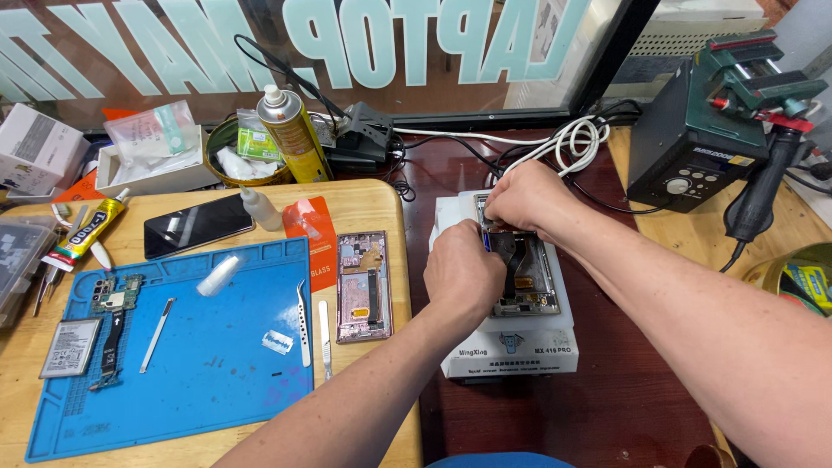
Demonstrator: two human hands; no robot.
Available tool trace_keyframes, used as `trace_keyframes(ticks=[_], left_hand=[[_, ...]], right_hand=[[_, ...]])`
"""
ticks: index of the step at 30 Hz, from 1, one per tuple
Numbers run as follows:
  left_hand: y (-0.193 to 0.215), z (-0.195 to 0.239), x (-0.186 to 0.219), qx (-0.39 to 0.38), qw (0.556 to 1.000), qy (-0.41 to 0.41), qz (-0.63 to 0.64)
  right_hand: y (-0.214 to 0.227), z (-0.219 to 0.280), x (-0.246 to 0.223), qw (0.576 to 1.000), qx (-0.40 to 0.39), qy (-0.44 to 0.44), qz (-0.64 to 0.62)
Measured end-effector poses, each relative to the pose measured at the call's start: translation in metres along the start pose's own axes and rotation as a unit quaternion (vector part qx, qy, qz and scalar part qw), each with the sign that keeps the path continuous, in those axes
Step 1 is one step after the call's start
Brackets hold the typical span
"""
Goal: The person works on a disassembled smartphone, connecting internal ribbon cables and applying adhesive to the screen edges. They then place a protective film over the screen and smooth it down.
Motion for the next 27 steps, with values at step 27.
trace_keyframes(ticks=[27], left_hand=[[0.002,-0.001,-0.010,0.002,0.998,-0.045,0.048]], right_hand=[[0.016,0.000,-0.007,0.975,0.007,0.153,0.161]])
Point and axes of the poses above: each hand's wrist, its own z-axis away from the middle knuckle, its own y-axis out of the back of the hand, x = y × z, the point moved 4 cm from there along -z, towards the middle knuckle, and after that the axes turned 1 degree about -y, right-handed, at the moved point
